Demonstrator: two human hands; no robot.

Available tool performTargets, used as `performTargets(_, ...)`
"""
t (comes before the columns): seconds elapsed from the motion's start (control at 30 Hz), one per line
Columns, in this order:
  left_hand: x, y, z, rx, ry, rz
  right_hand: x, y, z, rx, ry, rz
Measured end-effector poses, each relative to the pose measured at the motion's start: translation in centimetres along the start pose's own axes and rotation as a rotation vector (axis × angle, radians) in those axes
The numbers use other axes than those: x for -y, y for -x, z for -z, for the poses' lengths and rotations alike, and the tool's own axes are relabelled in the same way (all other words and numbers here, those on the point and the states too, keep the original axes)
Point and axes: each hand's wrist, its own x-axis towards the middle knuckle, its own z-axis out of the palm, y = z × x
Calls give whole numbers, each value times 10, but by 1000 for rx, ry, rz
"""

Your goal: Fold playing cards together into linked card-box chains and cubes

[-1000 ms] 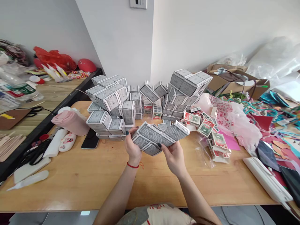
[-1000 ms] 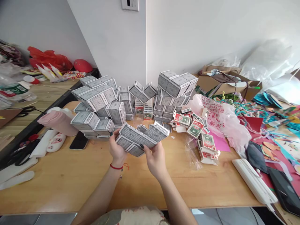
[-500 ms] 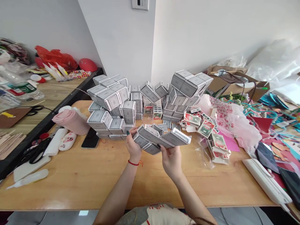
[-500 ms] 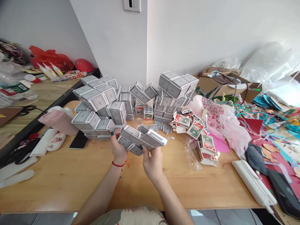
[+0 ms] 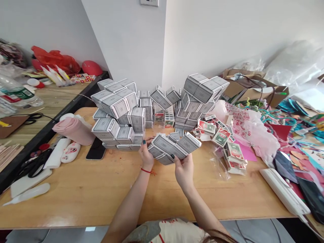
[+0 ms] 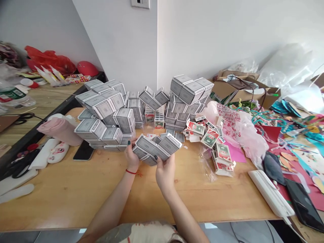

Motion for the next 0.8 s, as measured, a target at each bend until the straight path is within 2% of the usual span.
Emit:
performTargets(0.17, 10, 1, 3, 34, 13, 26, -7, 0, 0, 7, 46, 6)
performTargets(0.43, 15, 1, 3, 45, -14, 15, -14, -2, -1, 10, 106, -8)
performTargets(0.7, 23, -2, 8, 7, -21, 38, -19, -6, 2, 134, 129, -42)
performTargets(0.8, 22, -1, 7, 6, -29, 19, -21, -5, 2, 131, 151, -60)
